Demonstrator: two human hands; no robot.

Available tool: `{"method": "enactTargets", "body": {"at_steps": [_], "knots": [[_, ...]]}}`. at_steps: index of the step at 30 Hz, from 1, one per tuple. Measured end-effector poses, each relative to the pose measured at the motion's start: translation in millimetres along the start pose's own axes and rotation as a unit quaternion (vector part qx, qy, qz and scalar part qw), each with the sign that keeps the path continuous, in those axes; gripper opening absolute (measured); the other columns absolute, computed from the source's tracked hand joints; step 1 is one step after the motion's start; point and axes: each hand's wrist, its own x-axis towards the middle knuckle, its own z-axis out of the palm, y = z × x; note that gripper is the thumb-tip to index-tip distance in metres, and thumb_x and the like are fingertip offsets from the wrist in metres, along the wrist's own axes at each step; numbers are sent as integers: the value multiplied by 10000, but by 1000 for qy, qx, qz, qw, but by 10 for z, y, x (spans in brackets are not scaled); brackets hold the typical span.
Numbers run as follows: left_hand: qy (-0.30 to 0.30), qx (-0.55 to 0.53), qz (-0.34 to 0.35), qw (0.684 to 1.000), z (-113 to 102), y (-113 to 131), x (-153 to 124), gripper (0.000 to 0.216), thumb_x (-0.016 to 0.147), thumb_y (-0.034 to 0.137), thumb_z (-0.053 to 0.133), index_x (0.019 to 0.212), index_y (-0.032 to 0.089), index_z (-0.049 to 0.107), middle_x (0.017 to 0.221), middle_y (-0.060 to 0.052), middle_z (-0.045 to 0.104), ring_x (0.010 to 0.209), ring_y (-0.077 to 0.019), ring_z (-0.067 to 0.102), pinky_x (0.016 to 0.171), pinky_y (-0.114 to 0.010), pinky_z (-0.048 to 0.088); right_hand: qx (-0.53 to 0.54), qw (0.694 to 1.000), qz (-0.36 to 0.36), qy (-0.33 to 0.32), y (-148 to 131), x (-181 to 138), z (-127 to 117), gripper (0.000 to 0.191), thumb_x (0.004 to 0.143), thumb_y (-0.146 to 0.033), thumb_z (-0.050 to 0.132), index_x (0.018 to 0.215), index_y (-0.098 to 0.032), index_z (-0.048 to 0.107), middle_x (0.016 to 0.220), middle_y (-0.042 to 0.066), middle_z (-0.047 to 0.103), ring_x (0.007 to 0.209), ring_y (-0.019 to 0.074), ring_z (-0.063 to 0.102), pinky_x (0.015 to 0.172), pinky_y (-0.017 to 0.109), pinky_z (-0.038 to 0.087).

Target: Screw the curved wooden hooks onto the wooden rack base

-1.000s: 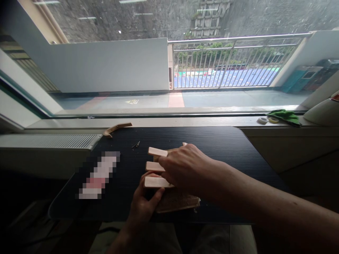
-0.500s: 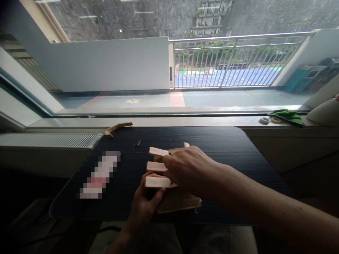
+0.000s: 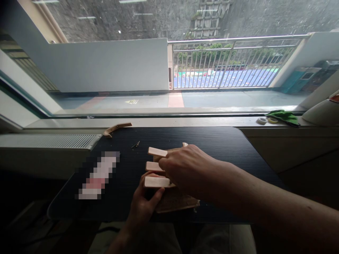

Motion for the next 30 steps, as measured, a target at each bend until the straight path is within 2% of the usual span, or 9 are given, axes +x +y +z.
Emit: {"method": "enactTargets", "body": {"at_steps": [11, 14, 16, 19, 22, 25, 28, 30], "knots": [[8, -1, -5, 1000, 12, -44, -17, 269, 741, 198, 632, 999, 211, 559, 1115, -54, 536, 1093, -223, 504, 961, -354, 383, -49, 998, 30, 31, 46, 26, 133, 114, 884, -238, 479, 811, -218, 564, 690, -16, 600, 520, 104, 493, 471, 243, 154], [13, -2, -6, 1000, 15, -42, -20, 277, 736, 198, 634, 1002, 212, 558, 1109, -54, 543, 1088, -224, 511, 954, -352, 389, -57, 997, 40, 26, 24, 24, 105, 103, 871, -245, 501, 795, -219, 566, 683, -18, 601, 508, 109, 513, 452, 247, 145], [12, -4, -6, 1000, 14, -34, -22, 279, 734, 197, 636, 1001, 213, 557, 1105, -53, 543, 1078, -223, 518, 945, -349, 397, -43, 998, 45, 17, 13, 12, 61, 51, 858, -252, 518, 857, -229, 564, 731, -20, 617, 519, 110, 529, 443, 243, 153], [5, -7, -1, 1000, 8, -10, -18, 261, 743, 188, 628, 994, 209, 560, 1106, -57, 539, 1085, -223, 512, 952, -354, 393, -27, 999, 23, 4, 0, 3, -9, 106, 840, -199, 524, 932, -247, 549, 804, -20, 627, 557, 105, 532, 450, 233, 168], [0, -5, 1, 1000, 2, 8, -11, 247, 751, 182, 619, 991, 207, 565, 1111, -60, 537, 1099, -225, 501, 973, -364, 374, -18, 1000, -1, -19, -17, 28, -44, 140, 814, -123, 524, 861, -246, 569, 786, -29, 624, 523, 91, 489, 447, 230, 161], [1, -5, -2, 1000, 1, 2, -12, 243, 747, 187, 625, 983, 209, 571, 1108, -57, 538, 1101, -227, 499, 974, -365, 374, -5, 999, 11, -31, -22, 68, -20, 145, 785, -86, 543, 841, -217, 573, 761, -23, 621, 528, 93, 500, 453, 230, 181], [5, -4, -5, 1000, 8, -12, -14, 258, 741, 194, 631, 990, 208, 565, 1105, -57, 541, 1098, -227, 501, 964, -363, 385, -5, 1000, 22, 7, -1, 97, 56, 71, 845, -185, 512, 860, -205, 578, 755, -5, 627, 583, 118, 548, 474, 237, 198], [7, -1, 0, 1000, 16, -15, -12, 267, 744, 197, 628, 1001, 210, 558, 1104, -56, 539, 1099, -223, 499, 965, -363, 387, -6, 999, 35, 30, 13, 111, 113, 144, 884, -290, 473, 854, -204, 584, 716, 4, 626, 593, 131, 563, 481, 241, 200]]}}
